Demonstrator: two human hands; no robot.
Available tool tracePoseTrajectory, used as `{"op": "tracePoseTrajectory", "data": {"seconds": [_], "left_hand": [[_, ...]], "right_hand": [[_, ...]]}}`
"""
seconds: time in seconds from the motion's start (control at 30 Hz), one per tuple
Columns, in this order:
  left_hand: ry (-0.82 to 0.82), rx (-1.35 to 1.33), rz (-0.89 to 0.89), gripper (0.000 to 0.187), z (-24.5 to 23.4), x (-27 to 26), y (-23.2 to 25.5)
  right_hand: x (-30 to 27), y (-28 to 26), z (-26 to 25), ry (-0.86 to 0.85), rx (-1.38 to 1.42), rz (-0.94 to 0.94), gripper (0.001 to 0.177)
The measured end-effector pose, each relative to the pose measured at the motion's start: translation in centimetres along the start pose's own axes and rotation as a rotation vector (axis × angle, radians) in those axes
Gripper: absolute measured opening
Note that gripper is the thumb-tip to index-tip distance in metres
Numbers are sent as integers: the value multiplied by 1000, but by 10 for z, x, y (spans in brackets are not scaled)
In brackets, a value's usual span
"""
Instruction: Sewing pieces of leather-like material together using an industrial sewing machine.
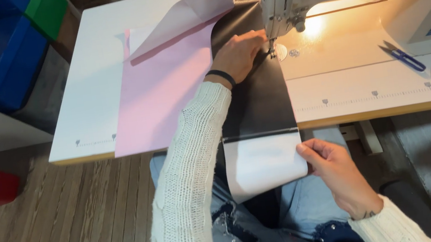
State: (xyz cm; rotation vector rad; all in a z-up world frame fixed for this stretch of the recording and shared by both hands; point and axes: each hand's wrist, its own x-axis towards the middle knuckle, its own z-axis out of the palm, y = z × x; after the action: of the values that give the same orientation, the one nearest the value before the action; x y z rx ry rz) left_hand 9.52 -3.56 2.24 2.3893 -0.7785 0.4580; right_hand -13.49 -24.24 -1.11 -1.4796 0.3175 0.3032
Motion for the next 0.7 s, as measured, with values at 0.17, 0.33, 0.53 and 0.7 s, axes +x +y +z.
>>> {"op": "tracePoseTrajectory", "data": {"seconds": [0.17, 0.33, 0.53, 0.7], "left_hand": [[-42, 84, 111, 27, 31, 23, -54], [-176, 201, 133, 46, 33, 60, -77], [97, 569, 369, 47, 53, 107, -95], [-110, 497, 62, 66, 48, 132, -101]], "right_hand": [[-7, -7, 7, 19, -23, 99, 31], [6, 6, 1, 21, 18, 140, 31], [32, 51, -20, -57, -16, 208, 34], [48, 92, -36, -48, -123, 233, 37]]}}
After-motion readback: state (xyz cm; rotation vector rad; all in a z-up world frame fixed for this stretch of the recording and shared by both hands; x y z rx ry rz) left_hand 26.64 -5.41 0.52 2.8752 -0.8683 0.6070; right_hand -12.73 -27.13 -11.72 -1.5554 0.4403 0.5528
